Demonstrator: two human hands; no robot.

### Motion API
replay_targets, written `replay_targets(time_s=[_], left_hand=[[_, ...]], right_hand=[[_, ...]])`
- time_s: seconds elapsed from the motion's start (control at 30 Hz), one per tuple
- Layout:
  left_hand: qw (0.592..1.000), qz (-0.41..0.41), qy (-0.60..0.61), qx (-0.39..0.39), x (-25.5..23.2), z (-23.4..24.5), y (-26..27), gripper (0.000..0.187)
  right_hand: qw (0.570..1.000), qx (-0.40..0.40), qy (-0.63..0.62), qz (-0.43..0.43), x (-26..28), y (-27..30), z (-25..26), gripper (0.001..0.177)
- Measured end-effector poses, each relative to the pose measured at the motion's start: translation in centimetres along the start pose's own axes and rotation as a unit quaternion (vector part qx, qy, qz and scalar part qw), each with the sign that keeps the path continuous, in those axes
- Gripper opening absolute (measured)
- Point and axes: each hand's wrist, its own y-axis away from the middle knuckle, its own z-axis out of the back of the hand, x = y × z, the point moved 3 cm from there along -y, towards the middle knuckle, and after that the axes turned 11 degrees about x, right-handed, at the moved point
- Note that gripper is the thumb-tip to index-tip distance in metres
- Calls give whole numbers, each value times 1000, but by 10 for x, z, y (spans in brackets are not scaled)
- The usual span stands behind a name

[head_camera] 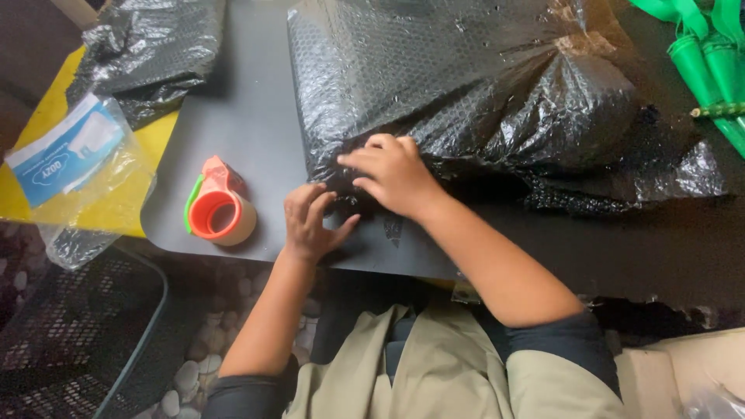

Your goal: Wrapping an item in black bubble wrap and securing the folds with adhesive tape from a dispenser.

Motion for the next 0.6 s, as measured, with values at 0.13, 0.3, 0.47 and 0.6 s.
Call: replay_targets(time_s=[0.13,0.3,0.47,0.6], left_hand=[[999,-6,-24,-48,15,6,14,51],[990,-68,-102,-74,-13,16,-6,37],[976,-90,-171,103,-52,8,-47,35],[950,-115,-214,198,-38,12,-69,46]], right_hand=[[974,-56,-218,-13,-5,27,81,29],[990,-104,-86,-33,7,99,159,20],[976,-121,-32,-177,-29,207,198,10],[939,-202,-4,-279,-56,305,214,3]])
